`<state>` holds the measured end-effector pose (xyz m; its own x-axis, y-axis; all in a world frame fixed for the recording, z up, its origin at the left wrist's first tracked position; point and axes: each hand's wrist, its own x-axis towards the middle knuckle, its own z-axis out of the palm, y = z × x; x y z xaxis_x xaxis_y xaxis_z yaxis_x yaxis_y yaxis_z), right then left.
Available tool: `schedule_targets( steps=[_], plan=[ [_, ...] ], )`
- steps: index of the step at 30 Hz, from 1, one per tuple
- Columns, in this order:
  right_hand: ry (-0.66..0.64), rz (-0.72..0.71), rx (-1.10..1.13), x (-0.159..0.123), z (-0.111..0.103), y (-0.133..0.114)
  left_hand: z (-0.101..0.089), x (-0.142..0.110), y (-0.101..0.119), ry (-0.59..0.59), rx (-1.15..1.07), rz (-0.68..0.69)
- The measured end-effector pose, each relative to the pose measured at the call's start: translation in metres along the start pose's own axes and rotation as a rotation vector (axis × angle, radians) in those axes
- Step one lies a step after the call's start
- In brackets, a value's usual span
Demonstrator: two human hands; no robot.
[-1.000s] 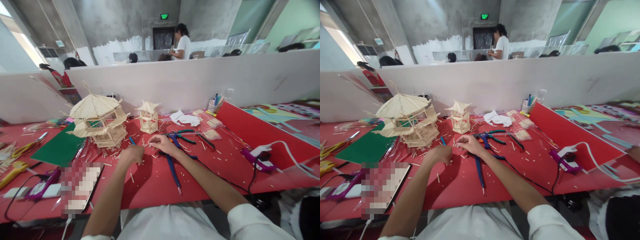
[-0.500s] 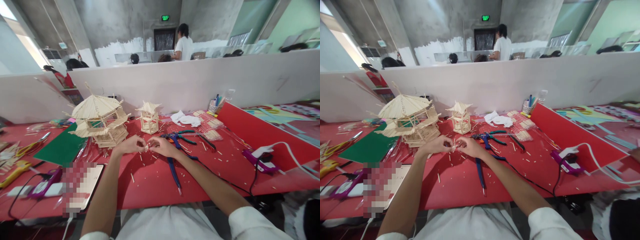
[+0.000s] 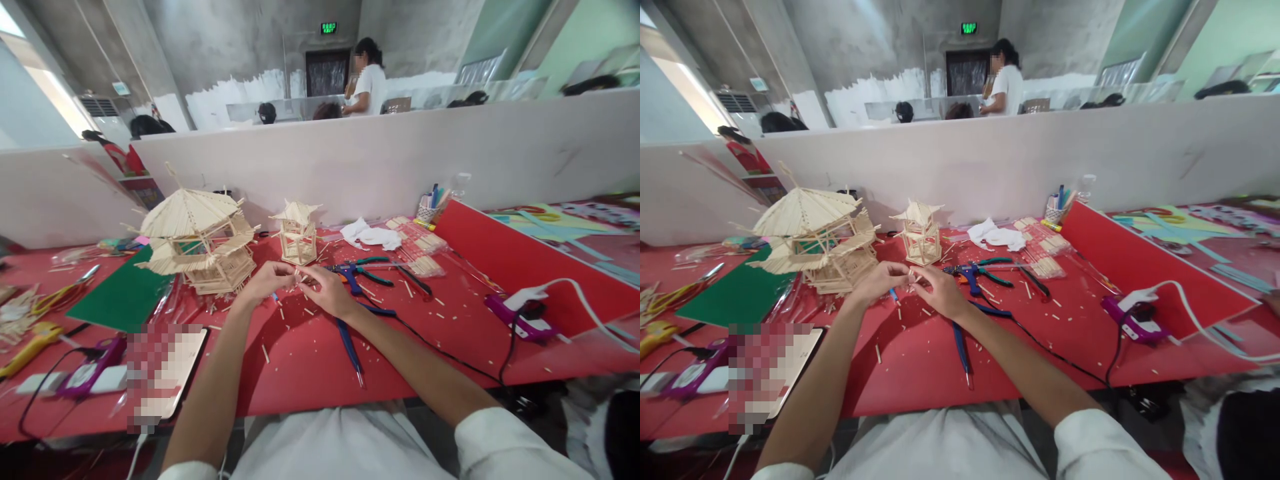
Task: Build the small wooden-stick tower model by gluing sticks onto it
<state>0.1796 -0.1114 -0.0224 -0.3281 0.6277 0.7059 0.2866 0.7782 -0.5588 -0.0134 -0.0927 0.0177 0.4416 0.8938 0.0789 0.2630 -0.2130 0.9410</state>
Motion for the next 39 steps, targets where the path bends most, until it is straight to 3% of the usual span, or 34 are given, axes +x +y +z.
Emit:
schedule_targets(
  steps=[3, 13, 25, 31, 39],
  plan=[
    [0.009, -0.039, -0.066, 0.002, -0.004, 0.002, 0.005, 0.003, -0.005, 0.022, -0.078, -0.061],
    [-0.053, 0.033, -0.041, 0.004, -0.005, 0.015, 0.009, 0.005, -0.008, 0.021, -0.144, -0.195],
    [-0.02, -0.035, -0.151, 0.003, -0.009, 0.016, 0.022, 0.011, -0.01, 0.1, -0.151, -0.189],
    [-0.086, -0.09, -0.171, 0.003, -0.013, 0.019, 0.024, 0.009, -0.006, 0.089, -0.115, -0.196],
    [-0.031, 0.003, -0.096, 0.002, -0.008, 0.018, 0.022, 0.013, -0.013, 0.118, -0.082, -0.161]
  ],
)
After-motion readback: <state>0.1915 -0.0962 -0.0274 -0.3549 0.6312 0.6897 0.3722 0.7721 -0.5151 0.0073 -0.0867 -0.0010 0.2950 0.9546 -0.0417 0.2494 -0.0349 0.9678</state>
